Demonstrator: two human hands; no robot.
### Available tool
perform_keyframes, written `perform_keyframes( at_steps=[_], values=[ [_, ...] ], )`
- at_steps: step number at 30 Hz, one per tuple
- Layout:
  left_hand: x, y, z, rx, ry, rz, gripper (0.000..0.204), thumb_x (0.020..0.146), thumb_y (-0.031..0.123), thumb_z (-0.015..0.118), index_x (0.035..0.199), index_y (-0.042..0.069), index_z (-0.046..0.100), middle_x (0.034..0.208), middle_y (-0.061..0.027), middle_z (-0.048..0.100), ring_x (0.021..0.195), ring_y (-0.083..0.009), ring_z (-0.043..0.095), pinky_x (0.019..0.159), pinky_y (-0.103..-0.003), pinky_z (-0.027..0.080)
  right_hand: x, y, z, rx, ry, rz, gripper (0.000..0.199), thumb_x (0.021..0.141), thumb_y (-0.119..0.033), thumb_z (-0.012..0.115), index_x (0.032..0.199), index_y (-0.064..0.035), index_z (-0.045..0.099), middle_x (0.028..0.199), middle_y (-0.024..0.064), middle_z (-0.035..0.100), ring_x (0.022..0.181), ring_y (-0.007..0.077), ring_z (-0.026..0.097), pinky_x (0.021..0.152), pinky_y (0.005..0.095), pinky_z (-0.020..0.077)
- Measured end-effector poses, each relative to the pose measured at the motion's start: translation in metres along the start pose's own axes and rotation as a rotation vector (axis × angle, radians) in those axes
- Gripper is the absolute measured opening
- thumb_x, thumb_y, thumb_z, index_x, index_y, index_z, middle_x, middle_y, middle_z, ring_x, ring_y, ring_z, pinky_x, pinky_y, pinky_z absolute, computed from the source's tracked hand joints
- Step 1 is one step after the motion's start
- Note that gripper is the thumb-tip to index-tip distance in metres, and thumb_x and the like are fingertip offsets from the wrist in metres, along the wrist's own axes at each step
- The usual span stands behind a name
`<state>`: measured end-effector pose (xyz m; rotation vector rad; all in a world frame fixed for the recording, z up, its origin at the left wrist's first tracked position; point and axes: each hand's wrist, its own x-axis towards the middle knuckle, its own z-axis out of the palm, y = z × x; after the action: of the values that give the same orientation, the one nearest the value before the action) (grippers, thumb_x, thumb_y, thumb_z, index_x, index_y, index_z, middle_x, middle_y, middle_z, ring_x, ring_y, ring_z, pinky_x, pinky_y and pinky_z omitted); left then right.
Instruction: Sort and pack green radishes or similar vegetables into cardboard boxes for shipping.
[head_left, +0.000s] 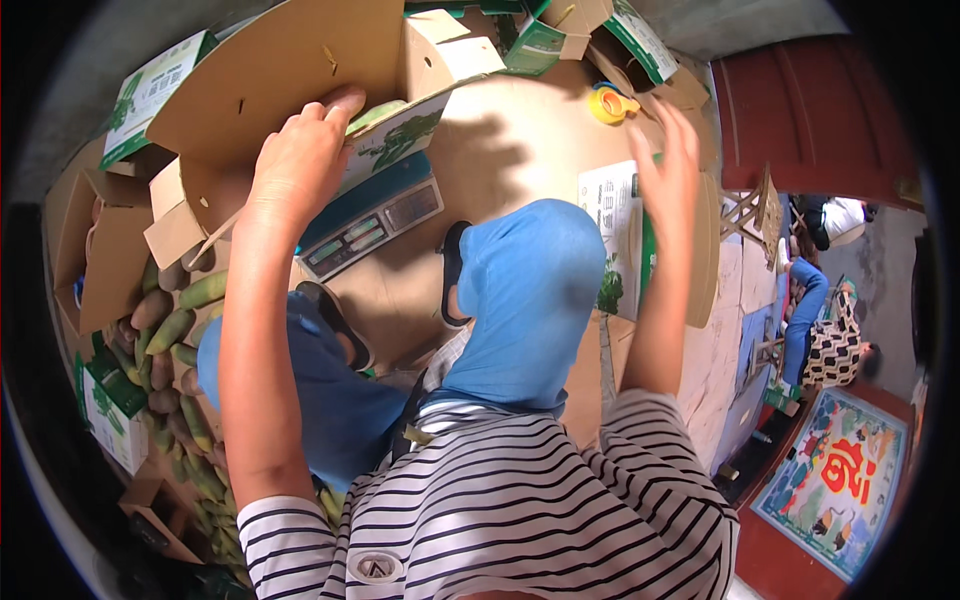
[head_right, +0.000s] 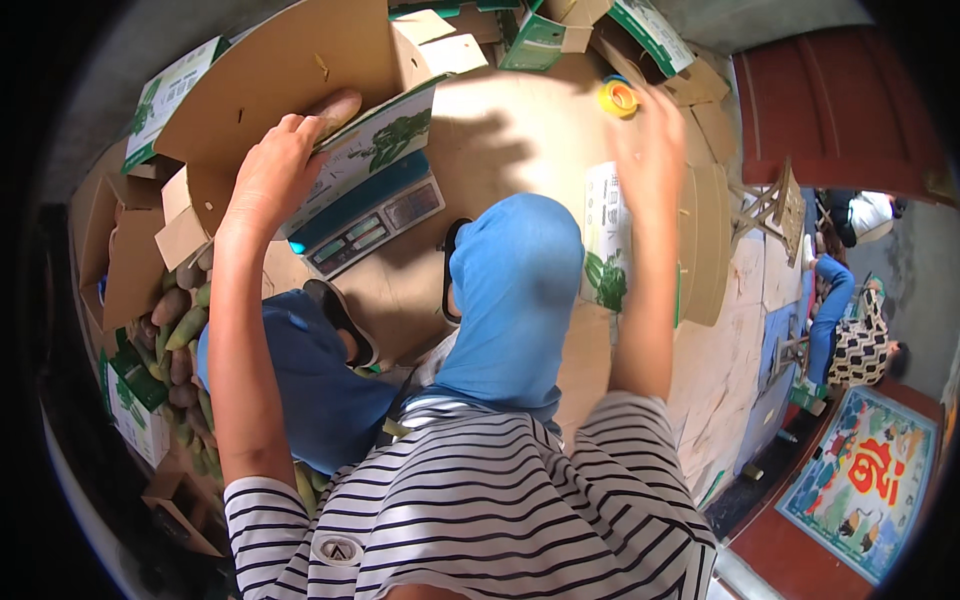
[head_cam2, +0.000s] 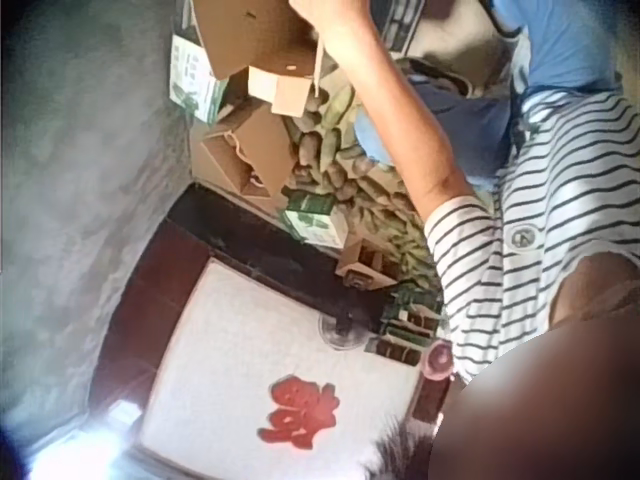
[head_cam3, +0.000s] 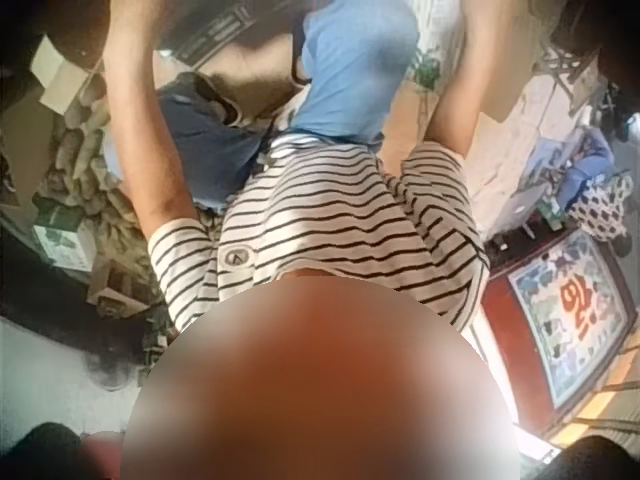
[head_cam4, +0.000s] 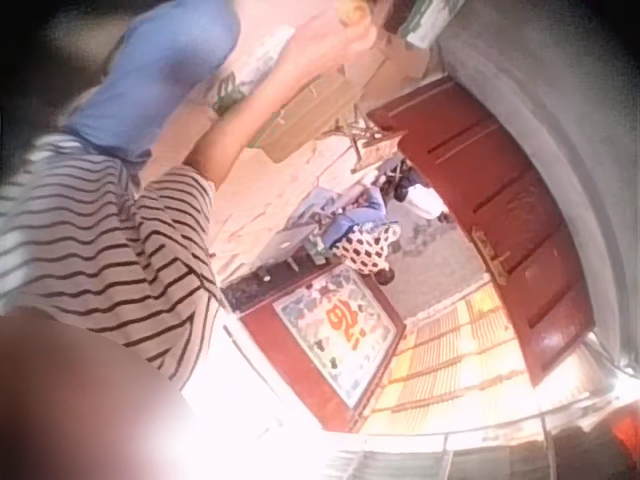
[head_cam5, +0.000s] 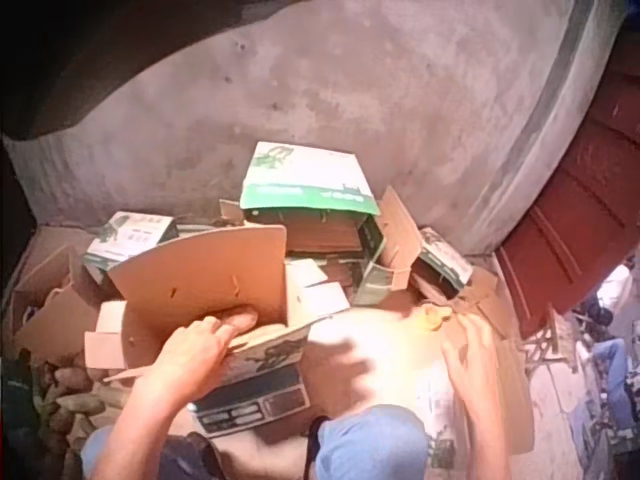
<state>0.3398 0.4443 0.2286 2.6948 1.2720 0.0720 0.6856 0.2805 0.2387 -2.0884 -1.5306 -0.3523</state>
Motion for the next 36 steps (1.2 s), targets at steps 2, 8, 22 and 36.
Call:
perform_keyframes(
  at_steps=[2,8,22,36],
  values=[
    [0.005,0.006,-0.004,-0.006,0.002,-0.004,0.038,0.087,0.013,0.061,0.123,0.012,0.050,0.107,-0.0141,0.059,0.104,-0.0318,0.059,0.087,-0.044,0.049,-0.048,0.077,-0.018,-0.402,-0.136,0.233,0.059,0.085,-0.029,0.066,0.132,0.0012,0.047,0.137,0.0227,0.046,0.127,0.0368,0.044,0.105,0.0435,0.0367],
    [0.005,0.007,-0.003,-0.010,-0.030,-0.032,0.028,0.087,0.014,0.062,0.113,0.007,0.055,0.106,-0.0150,0.059,0.101,-0.0340,0.059,0.084,-0.044,0.050,-0.160,0.173,-0.028,-0.376,-0.479,0.762,0.052,0.082,-0.040,0.067,0.111,0.0041,0.061,0.105,0.0267,0.063,0.099,0.0381,0.062,0.087,0.0442,0.0483],
    [0.003,0.003,-0.001,-0.015,-0.031,-0.048,0.016,0.087,0.016,0.061,0.097,0.003,0.057,0.098,-0.0160,0.060,0.094,-0.0348,0.060,0.081,-0.045,0.049,-0.058,0.233,0.016,0.246,0.029,0.664,0.040,0.091,-0.036,0.062,0.099,0.0021,0.068,0.089,0.0118,0.070,0.080,0.0166,0.063,0.075,0.0337,0.0488],
    [0.005,0.003,0.001,-0.013,-0.009,-0.011,0.018,0.087,0.016,0.062,0.099,0.003,0.058,0.097,-0.0157,0.060,0.095,-0.0332,0.060,0.082,-0.043,0.049,0.057,0.211,0.118,-0.201,0.024,0.663,0.041,0.086,-0.043,0.058,0.094,-0.0040,0.069,0.089,0.0203,0.069,0.087,0.0377,0.066,0.077,0.0455,0.0500]
  ],
)
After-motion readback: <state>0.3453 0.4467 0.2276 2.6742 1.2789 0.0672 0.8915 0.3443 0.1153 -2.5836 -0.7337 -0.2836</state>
